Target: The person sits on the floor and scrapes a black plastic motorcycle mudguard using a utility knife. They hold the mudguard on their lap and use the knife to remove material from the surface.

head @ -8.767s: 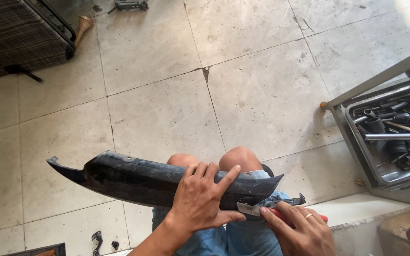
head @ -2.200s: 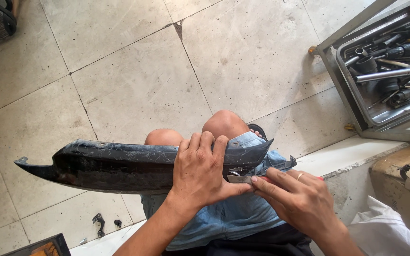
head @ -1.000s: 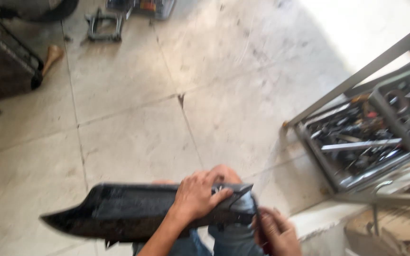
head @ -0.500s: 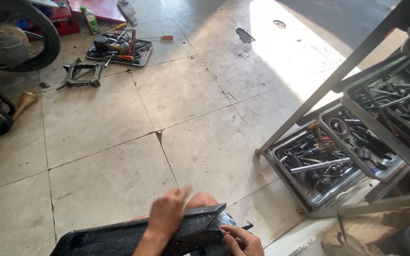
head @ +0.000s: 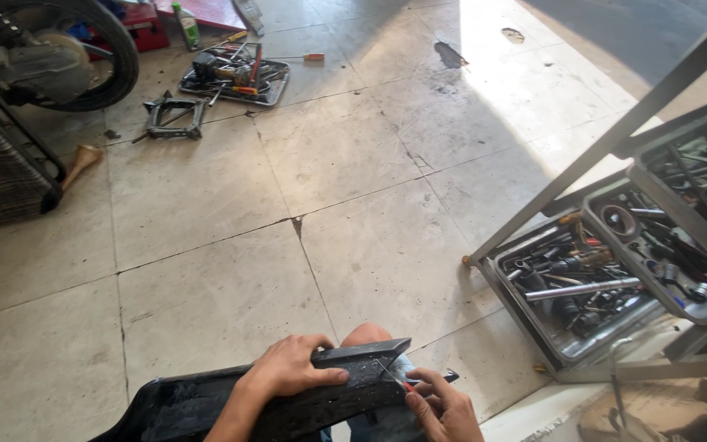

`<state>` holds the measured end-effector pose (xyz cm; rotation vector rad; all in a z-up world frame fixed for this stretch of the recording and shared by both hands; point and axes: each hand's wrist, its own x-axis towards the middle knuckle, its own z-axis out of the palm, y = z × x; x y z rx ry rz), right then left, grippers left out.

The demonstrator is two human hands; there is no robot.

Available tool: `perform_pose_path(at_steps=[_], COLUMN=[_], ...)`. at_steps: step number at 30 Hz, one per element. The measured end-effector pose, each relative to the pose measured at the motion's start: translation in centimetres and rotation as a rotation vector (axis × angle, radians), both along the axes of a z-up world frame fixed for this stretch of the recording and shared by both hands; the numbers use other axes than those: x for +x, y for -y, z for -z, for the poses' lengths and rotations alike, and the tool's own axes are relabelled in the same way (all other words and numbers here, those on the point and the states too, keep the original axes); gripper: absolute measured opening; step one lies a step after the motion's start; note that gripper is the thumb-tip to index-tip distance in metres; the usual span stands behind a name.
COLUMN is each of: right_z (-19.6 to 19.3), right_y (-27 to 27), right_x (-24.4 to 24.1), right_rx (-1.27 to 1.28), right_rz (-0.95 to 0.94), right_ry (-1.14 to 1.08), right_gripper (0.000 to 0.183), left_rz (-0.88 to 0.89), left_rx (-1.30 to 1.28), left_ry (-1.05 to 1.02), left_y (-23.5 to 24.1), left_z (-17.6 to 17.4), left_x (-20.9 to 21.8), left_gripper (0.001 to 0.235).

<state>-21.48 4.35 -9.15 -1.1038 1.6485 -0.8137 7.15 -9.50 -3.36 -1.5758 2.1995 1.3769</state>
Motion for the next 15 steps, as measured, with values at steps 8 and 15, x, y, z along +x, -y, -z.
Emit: perform_pose_path(at_steps=[8, 15], right_z=[-4.8, -9.1], right_y=[0.9, 2.9], right_x=[-0.9, -1.8], right_rx=[-0.345, -0.594], right_rz=[-0.127, -0.585], right_ry=[-0.214, -0.615], right_gripper=[0.037, 0.027], left_rz=[-0.112, -0.052], left_rx=[-0.186, -0.265], left_ry=[0.014, -0.024], left_y=[-3.0, -3.9], left_z=[-6.0, -4.9], left_x=[-1.0, -1.3], left_gripper=[0.06, 0.062])
